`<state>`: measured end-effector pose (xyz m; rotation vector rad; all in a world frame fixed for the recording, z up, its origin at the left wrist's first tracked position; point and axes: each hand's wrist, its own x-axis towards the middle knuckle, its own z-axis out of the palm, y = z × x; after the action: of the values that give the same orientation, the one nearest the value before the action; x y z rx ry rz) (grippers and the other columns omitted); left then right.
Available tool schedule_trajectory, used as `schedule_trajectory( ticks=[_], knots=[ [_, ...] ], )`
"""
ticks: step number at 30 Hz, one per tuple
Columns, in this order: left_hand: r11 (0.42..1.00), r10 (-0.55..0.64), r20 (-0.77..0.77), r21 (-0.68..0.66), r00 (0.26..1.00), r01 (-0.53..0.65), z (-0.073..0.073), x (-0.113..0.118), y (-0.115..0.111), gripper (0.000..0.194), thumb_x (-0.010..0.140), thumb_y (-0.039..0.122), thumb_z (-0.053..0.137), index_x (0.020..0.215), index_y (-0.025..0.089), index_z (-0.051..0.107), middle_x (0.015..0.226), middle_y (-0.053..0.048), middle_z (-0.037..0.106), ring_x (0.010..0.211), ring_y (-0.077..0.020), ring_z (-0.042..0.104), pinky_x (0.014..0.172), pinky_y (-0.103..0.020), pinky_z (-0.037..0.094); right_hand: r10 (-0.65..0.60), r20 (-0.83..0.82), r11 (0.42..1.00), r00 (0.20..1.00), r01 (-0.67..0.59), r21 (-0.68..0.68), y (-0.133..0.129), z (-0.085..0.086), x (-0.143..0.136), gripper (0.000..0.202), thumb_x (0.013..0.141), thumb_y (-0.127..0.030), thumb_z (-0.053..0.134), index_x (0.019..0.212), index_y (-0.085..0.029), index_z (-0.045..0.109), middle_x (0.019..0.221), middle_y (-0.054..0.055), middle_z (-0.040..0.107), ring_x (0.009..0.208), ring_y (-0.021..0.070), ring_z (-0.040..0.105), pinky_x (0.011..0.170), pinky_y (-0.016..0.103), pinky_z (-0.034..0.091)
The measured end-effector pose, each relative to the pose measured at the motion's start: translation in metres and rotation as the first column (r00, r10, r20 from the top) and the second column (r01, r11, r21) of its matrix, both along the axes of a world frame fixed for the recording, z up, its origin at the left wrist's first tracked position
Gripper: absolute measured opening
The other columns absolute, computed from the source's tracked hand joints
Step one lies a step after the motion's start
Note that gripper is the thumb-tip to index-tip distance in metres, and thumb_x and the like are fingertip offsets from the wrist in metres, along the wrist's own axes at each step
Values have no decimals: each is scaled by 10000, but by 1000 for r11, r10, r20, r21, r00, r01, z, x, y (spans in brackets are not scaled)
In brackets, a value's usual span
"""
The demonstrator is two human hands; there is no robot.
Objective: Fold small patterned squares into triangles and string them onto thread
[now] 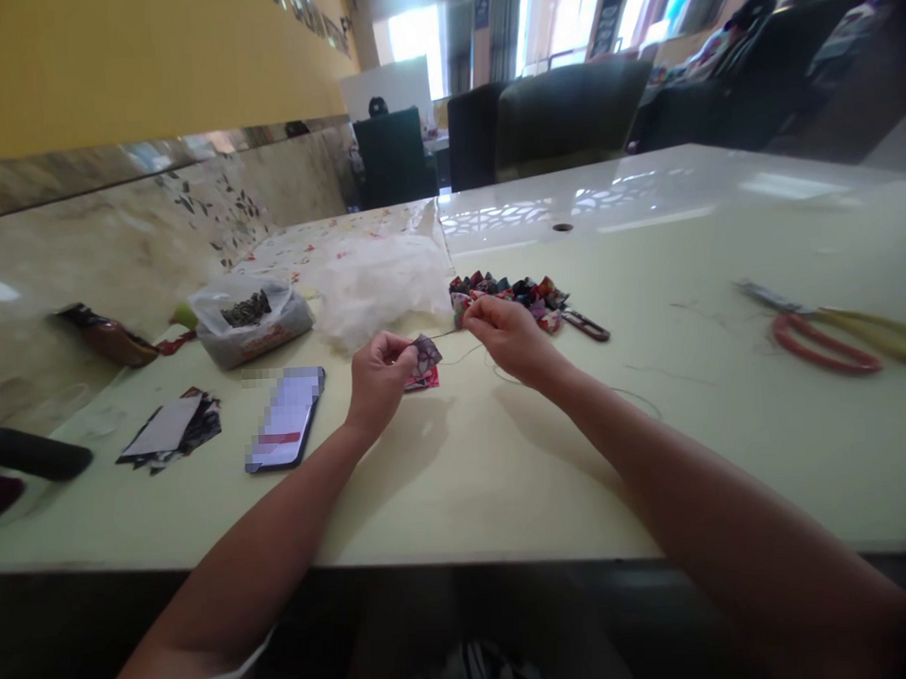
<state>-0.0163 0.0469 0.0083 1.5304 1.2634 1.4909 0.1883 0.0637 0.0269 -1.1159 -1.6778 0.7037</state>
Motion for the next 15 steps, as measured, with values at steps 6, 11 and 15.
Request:
schedule_trajectory(
  ticks=[6,11,15],
  knots=[
    [998,50,8,29,999,-51,1,-3,3,106,739,253,735,757,154,702,687,-13,683,595,-109,598,588,-218,502,-218,64,973,974,222,-65,13,-10,15,177,818,-208,556,649,-197,504,626,-4,501,635,140,428,633,289,328],
    [997,79,34,25,996,-79,1,-3,4,114,749,264,731,755,154,700,674,-3,667,582,-103,586,574,-209,490,-299,-4,942,954,294,-161,16,-11,20,111,776,-206,600,670,-181,578,623,13,529,597,137,440,568,280,316],
    [996,84,59,31,995,-86,1,-3,4,129,759,280,734,765,157,695,670,0,658,570,-102,576,556,-210,489,-119,-184,898,976,27,-439,3,-8,6,155,791,-294,679,892,-176,675,509,-65,358,469,105,303,471,265,243]
  ],
)
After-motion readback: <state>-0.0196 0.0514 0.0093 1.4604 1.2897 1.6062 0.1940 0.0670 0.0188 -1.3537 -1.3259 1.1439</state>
